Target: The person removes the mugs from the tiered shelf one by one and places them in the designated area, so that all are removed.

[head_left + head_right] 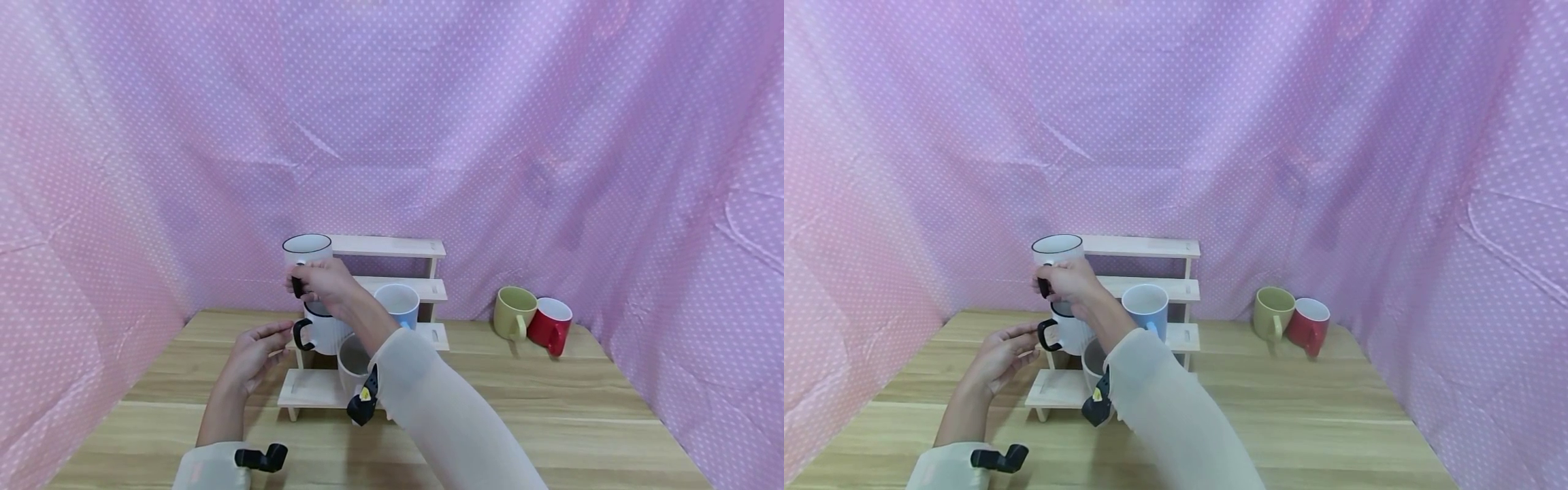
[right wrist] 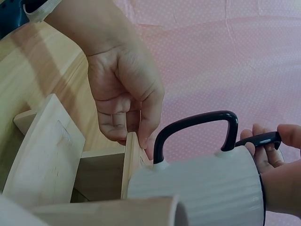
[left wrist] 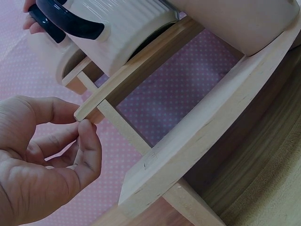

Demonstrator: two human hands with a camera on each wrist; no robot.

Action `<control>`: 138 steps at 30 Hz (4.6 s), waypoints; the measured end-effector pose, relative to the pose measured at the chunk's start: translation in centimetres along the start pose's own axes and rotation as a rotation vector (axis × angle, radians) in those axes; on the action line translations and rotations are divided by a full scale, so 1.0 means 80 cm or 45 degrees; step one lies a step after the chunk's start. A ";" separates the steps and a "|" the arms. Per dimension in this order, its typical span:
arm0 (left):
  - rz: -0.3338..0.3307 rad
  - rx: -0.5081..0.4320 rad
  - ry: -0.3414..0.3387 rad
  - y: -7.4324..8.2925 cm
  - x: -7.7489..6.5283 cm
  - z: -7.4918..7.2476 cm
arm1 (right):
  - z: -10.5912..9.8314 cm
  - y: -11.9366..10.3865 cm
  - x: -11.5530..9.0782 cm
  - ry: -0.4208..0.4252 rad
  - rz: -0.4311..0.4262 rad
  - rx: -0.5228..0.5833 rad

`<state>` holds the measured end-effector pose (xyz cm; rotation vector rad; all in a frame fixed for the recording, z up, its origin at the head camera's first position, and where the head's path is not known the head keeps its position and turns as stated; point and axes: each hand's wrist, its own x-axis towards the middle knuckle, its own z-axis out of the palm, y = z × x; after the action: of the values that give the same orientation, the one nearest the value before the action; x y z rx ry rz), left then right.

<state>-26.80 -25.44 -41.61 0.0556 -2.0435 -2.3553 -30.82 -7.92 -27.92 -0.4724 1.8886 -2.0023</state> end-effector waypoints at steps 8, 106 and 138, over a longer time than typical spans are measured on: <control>-0.010 0.012 0.003 0.001 0.001 -0.001 | 0.001 -0.001 -0.005 0.042 -0.010 0.098; -0.016 -0.049 -0.013 0.001 -0.003 -0.001 | -0.357 0.019 -0.145 0.545 -0.130 -0.254; 0.002 -0.095 -0.033 0.000 -0.001 -0.001 | -0.371 0.154 -0.132 0.697 -0.039 -0.118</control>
<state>-26.71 -25.51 -41.59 0.0225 -1.9637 -2.4415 -35.07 22.52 -41.95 0.0407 2.2989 -2.2314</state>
